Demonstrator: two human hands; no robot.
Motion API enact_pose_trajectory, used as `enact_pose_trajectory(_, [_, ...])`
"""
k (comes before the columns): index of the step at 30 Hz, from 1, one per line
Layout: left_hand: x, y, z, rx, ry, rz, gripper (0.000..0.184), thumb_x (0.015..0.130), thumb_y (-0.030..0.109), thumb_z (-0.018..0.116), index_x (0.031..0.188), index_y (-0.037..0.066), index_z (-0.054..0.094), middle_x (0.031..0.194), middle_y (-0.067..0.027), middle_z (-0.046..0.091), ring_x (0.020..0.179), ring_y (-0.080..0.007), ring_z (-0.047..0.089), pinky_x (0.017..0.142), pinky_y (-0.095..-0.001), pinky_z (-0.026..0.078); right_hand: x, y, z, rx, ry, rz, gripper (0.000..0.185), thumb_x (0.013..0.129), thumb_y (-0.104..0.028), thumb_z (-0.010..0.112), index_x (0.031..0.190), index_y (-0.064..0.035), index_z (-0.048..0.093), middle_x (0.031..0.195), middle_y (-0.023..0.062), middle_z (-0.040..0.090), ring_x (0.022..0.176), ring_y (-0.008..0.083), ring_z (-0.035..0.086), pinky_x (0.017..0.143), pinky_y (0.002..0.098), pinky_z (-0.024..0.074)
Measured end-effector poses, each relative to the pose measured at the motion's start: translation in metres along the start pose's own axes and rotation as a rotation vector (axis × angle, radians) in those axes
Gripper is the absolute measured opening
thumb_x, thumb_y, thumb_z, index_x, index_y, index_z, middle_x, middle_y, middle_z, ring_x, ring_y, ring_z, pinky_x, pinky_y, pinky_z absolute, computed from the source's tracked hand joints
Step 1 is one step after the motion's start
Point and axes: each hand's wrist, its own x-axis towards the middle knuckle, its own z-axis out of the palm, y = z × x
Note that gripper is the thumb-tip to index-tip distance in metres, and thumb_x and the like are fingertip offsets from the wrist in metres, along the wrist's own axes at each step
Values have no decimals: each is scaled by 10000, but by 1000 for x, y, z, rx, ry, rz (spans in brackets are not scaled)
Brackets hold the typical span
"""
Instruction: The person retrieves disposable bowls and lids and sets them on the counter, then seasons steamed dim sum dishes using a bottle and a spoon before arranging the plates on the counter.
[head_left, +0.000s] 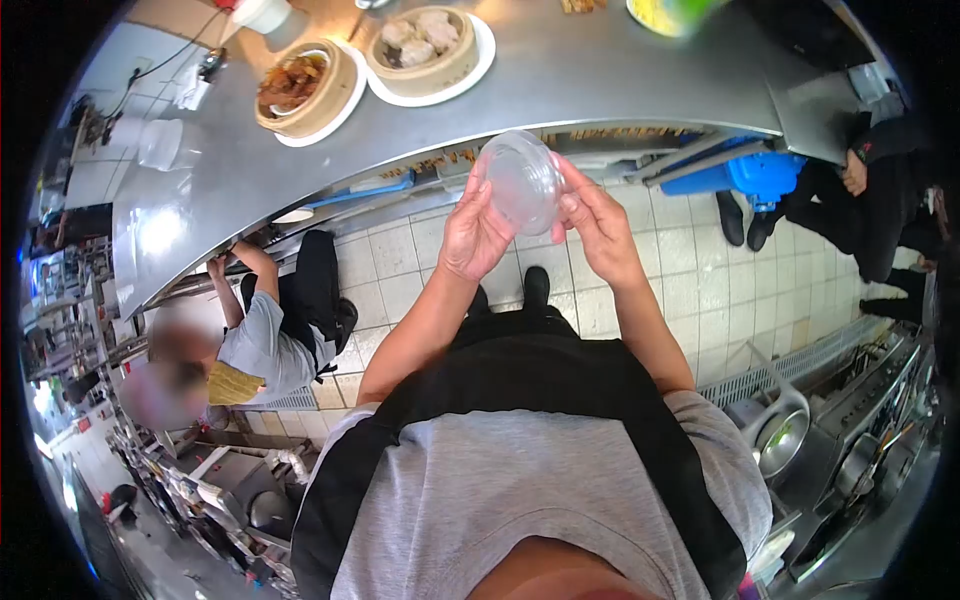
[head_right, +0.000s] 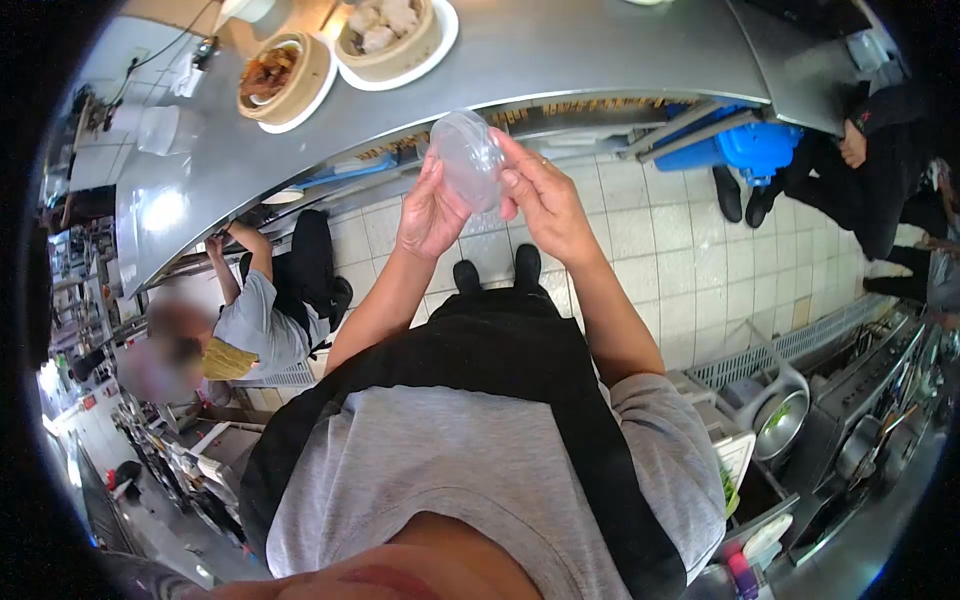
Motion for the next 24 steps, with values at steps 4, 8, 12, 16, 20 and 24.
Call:
enact_pose_trajectory(4, [-1,9,27,-9,-120,81,501,921,156,461,1378,129,257,1332,-97,406,1212,-266,437,984,-450,397,9,-38,5,-73,-80,-94,410,908,-87,492,1315,-62,446,899,63,524,624,93,515,590,232,468])
enact_pose_trajectory(8, [-10,16,46,12,-182,141,479,925,158,461,1357,86,267,1266,-108,461,1172,-253,470,957,-410,424,12,-66,10,-150,-139,-202,421,893,-74,507,1310,-50,448,921,70,530,607,94,519,600,238,468])
enact_pose_trajectory(12, [-23,26,60,82,-175,231,455,913,123,485,1328,67,307,1255,-106,469,1163,-234,480,956,-393,428,16,-71,12,-8,-213,-142,450,880,-72,533,1315,-29,427,958,70,554,681,97,552,648,248,471])
enact_pose_trajectory(16, [-42,46,50,358,13,399,494,882,92,545,1328,51,336,1255,-77,471,1108,-179,504,929,-350,437,24,-72,35,-94,-119,-166,462,875,-89,545,1307,-19,398,962,78,574,739,103,573,614,233,482])
enact_pose_trajectory(20, [-75,86,45,580,126,438,435,853,97,602,1250,48,431,1065,-41,577,931,-120,560,833,-282,446,59,-62,55,56,-242,-53,424,876,-85,545,1271,-15,408,931,79,589,753,103,577,561,218,489])
enact_pose_trajectory(24, [-85,160,26,777,217,605,383,845,89,598,1204,35,472,932,-45,615,810,-113,591,730,-249,468,102,-66,106,159,-373,33,530,874,-80,552,1347,-37,318,1001,90,568,733,97,571,588,211,488])
